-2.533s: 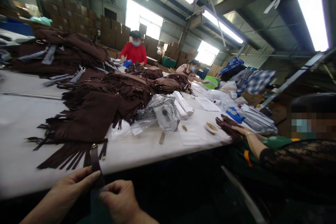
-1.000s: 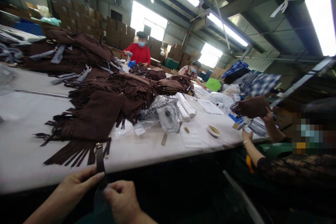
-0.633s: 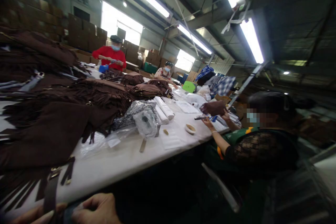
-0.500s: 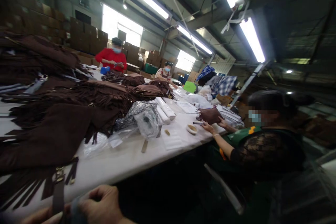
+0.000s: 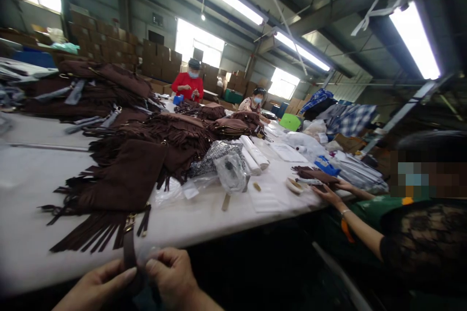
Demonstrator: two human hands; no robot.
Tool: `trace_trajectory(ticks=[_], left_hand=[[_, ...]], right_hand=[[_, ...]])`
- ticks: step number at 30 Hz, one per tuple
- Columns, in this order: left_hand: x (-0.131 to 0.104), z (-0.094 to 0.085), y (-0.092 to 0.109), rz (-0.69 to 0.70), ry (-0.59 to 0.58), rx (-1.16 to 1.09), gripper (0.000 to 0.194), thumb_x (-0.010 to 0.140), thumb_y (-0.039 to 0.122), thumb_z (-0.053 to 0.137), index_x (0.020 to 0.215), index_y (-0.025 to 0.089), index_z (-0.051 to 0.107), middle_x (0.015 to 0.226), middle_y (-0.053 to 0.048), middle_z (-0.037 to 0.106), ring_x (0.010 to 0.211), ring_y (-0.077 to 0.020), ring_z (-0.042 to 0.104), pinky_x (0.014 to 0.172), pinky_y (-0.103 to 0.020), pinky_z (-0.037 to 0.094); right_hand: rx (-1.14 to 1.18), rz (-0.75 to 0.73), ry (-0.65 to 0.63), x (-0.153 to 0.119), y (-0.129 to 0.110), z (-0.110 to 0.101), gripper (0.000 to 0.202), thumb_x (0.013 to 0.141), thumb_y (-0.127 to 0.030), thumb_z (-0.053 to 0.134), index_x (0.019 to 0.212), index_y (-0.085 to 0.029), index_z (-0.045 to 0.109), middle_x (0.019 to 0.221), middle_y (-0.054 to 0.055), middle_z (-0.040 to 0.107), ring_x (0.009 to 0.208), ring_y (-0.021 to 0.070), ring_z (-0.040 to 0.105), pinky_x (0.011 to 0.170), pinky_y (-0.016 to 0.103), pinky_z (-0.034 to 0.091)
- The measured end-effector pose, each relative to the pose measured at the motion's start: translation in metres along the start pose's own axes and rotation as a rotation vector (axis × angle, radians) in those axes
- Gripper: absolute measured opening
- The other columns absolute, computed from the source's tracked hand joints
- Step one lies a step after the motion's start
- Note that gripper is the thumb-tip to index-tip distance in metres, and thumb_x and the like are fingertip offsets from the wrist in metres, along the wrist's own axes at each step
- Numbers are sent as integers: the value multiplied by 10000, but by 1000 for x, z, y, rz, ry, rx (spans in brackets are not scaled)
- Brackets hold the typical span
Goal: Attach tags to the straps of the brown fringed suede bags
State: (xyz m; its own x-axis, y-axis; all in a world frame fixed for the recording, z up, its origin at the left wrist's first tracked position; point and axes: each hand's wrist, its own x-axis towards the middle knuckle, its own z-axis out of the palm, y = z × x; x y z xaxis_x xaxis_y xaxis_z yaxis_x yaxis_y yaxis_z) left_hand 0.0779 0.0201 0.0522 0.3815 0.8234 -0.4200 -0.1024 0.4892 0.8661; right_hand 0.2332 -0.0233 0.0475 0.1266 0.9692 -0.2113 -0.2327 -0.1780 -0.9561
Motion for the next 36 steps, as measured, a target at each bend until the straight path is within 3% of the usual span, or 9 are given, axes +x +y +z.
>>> trace_trajectory(ticks=[6, 10, 14, 18, 23, 30, 36], left_hand=[[6, -21, 0, -93, -158, -25, 392, 593, 492, 887, 843, 199, 813, 828, -78, 785, 909, -345, 723, 825, -377, 597], [4, -28, 19, -99, -71, -106, 388, 575, 440, 922, 861, 204, 807, 832, -47, 782, 858, -258, 716, 781, -275, 584], [5, -18, 32, 7, 1, -68, 352, 636, 434, 892, 856, 182, 780, 833, -40, 768, 800, -195, 687, 719, -216, 553], [12, -9, 27, 70, 80, 69, 357, 679, 486, 829, 894, 207, 774, 864, -33, 782, 869, -242, 696, 748, -255, 548], [19, -13, 20, 154, 221, 322, 402, 691, 535, 767, 957, 234, 764, 922, -6, 788, 1013, -299, 689, 851, -280, 523], [17, -21, 13, 232, 138, 489, 328, 696, 565, 717, 786, 251, 749, 877, -2, 765, 1008, -297, 682, 863, -266, 508], [21, -36, 1, 204, 3, 549, 309, 734, 512, 696, 800, 215, 748, 828, -22, 760, 917, -300, 687, 818, -309, 530]], right_hand=[[-155, 33, 117, 4, 3, 0, 335, 634, -426, 812, 604, -104, 723, 526, 7, 567, 517, 105, 454, 524, 234, 363], [-195, 27, 153, 6, 6, 1, 234, 632, -328, 788, 624, -101, 735, 563, 22, 618, 537, 116, 485, 553, 242, 388], [-245, 13, 157, 3, 5, 5, 174, 646, -276, 776, 624, -106, 743, 576, 24, 636, 553, 124, 511, 562, 242, 393], [-259, 11, 156, -1, 1, 9, 148, 647, -260, 781, 636, -114, 761, 604, 32, 655, 582, 136, 538, 563, 240, 405], [-197, 68, 165, -2, 1, 9, 165, 613, -274, 802, 640, -114, 768, 585, 32, 654, 559, 132, 525, 535, 235, 401], [-151, 169, 152, 2, 19, 9, 215, 596, -303, 803, 608, -110, 709, 474, -8, 555, 448, 94, 446, 466, 228, 335], [-8, 200, 51, 4, 34, 18, 406, 512, -403, 867, 734, -109, 695, 527, -20, 573, 428, 83, 452, 454, 227, 344]])
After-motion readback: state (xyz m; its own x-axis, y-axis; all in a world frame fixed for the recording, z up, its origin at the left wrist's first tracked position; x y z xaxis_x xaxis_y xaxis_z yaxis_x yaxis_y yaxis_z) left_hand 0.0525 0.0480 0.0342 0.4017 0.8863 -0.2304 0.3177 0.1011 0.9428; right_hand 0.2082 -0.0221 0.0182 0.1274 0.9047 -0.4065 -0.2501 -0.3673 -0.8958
